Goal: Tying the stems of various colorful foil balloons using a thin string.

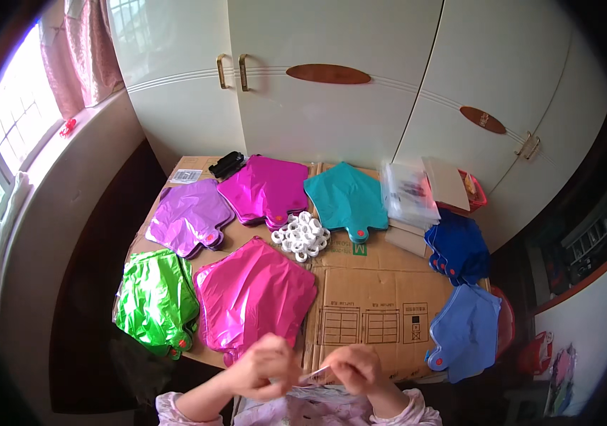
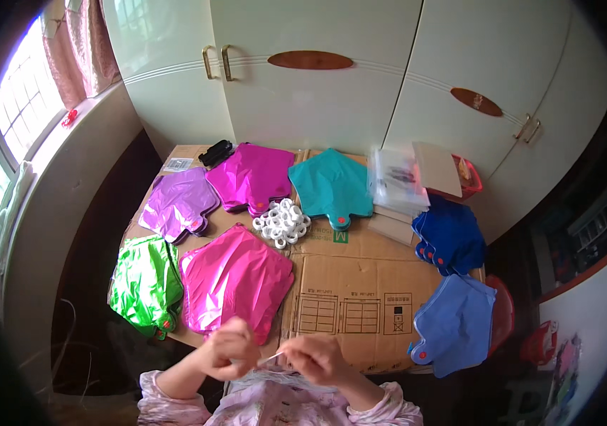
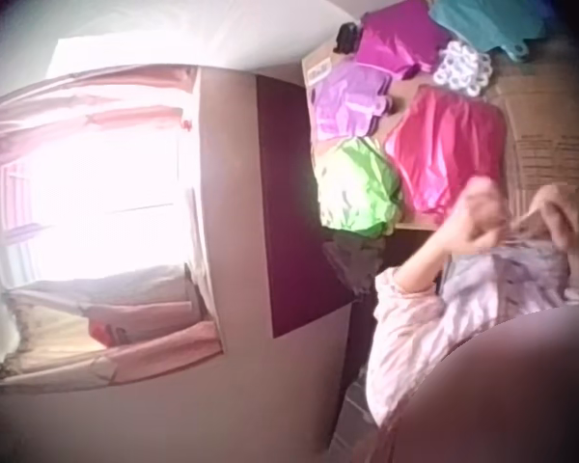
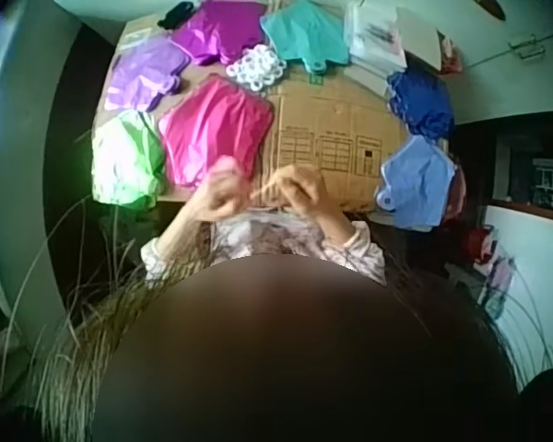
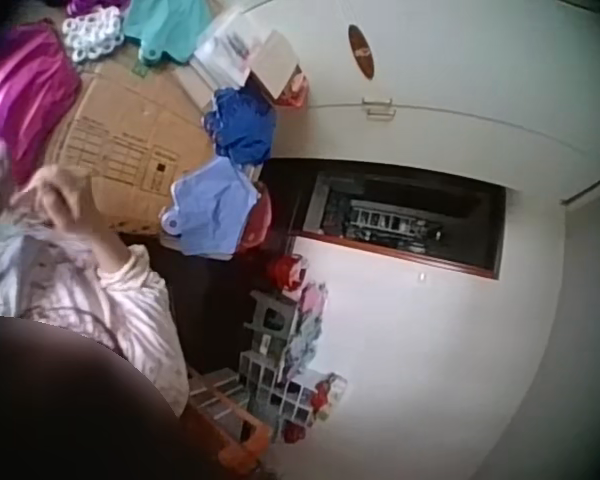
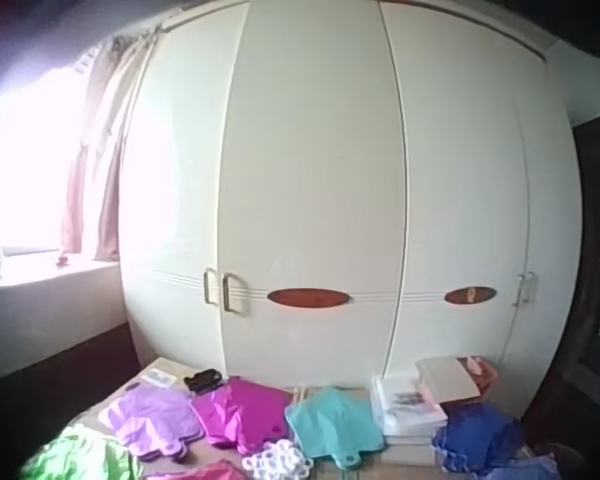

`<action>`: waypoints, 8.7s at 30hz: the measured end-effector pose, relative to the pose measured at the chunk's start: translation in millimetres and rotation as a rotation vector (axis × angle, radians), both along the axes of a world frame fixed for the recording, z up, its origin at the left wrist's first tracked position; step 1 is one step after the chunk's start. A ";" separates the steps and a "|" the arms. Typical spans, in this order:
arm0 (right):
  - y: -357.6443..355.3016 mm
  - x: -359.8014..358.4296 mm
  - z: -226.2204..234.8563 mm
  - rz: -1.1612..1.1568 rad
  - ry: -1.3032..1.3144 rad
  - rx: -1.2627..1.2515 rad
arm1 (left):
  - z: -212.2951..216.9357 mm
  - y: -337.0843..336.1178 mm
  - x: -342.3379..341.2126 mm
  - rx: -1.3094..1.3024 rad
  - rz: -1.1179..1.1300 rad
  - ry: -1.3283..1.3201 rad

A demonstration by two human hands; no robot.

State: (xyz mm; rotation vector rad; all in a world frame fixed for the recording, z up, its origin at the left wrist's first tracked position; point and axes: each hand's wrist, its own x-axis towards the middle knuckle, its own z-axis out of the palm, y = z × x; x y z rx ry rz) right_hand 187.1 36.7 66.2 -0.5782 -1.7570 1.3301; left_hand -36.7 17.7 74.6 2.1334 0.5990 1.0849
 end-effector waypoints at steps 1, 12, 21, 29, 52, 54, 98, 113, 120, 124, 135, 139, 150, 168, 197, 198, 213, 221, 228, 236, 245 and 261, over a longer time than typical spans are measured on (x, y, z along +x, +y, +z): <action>-3.0 -6.0 -4.6 -0.010 -0.061 0.014 | -3.2 -5.2 7.3 -0.228 -0.124 -0.219; -15.7 -15.5 -15.5 -0.133 -0.226 0.008 | -7.7 -13.5 26.4 -0.355 0.183 -0.251; -16.1 -17.7 -12.5 -0.129 -0.248 0.229 | -9.4 -16.2 19.0 -0.661 0.077 -0.510; -8.6 -18.0 -8.5 -0.119 -0.256 0.169 | -10.4 -16.0 16.9 -0.608 0.042 -0.492; 1.7 -29.6 -8.8 -0.376 -0.363 0.385 | -29.3 -0.4 30.8 -0.561 0.265 -0.464; 3.5 -26.2 -5.5 -0.393 -0.380 0.446 | -30.2 2.4 32.8 -0.420 0.343 -0.335; 15.2 -19.6 -35.0 0.045 0.233 -0.354 | -34.8 2.5 17.2 -0.873 -0.140 -0.581; 18.3 -22.8 -37.6 0.004 0.233 -0.282 | -21.9 14.9 12.5 -1.160 -0.129 -0.662; 16.7 -19.8 -30.7 0.007 0.203 -0.361 | -28.4 19.9 8.9 -1.170 -0.151 -0.680; 14.6 -17.2 -20.3 -0.147 -0.022 -0.096 | -21.4 15.4 14.2 -0.989 -0.185 -0.668; 22.5 -19.5 2.5 -0.403 -0.340 0.398 | 2.5 21.7 25.1 -0.192 0.518 0.121; 27.6 -24.5 -4.4 -0.444 -0.315 0.457 | -23.0 25.4 18.5 -0.417 0.477 -0.009; 27.2 -32.9 -32.5 -0.511 -0.456 0.588 | -44.3 135.6 -24.1 -0.794 0.505 -0.264; 13.1 -6.1 -46.6 -0.421 -0.397 0.436 | -76.0 258.1 -44.8 -0.633 0.786 0.523; -76.9 53.3 -68.9 -0.125 -0.438 0.004 | -24.8 143.3 -76.7 -0.726 0.709 0.117; -77.5 52.9 -68.5 -0.127 -0.437 -0.023 | -31.7 146.5 -84.0 -0.718 0.741 0.115; -69.9 47.2 -76.4 -0.136 -0.437 0.010 | -76.1 221.0 -79.0 -0.376 0.865 0.681; -69.5 48.7 -80.5 -0.138 -0.423 0.000 | -58.8 221.3 -73.9 -0.286 0.882 0.639; -70.8 50.2 -77.9 -0.120 -0.427 -0.013 | -74.4 230.3 -81.4 -0.406 0.759 0.741; -70.5 51.6 -80.5 -0.119 -0.415 -0.024 | -48.7 221.9 -67.6 -0.387 0.819 0.586; -72.6 51.6 -81.8 -0.112 -0.425 0.006 | -59.3 242.5 -41.3 -0.406 0.835 0.886; -74.8 52.9 -86.4 -0.119 -0.457 0.032 | -66.8 248.8 -31.0 -0.338 0.874 0.724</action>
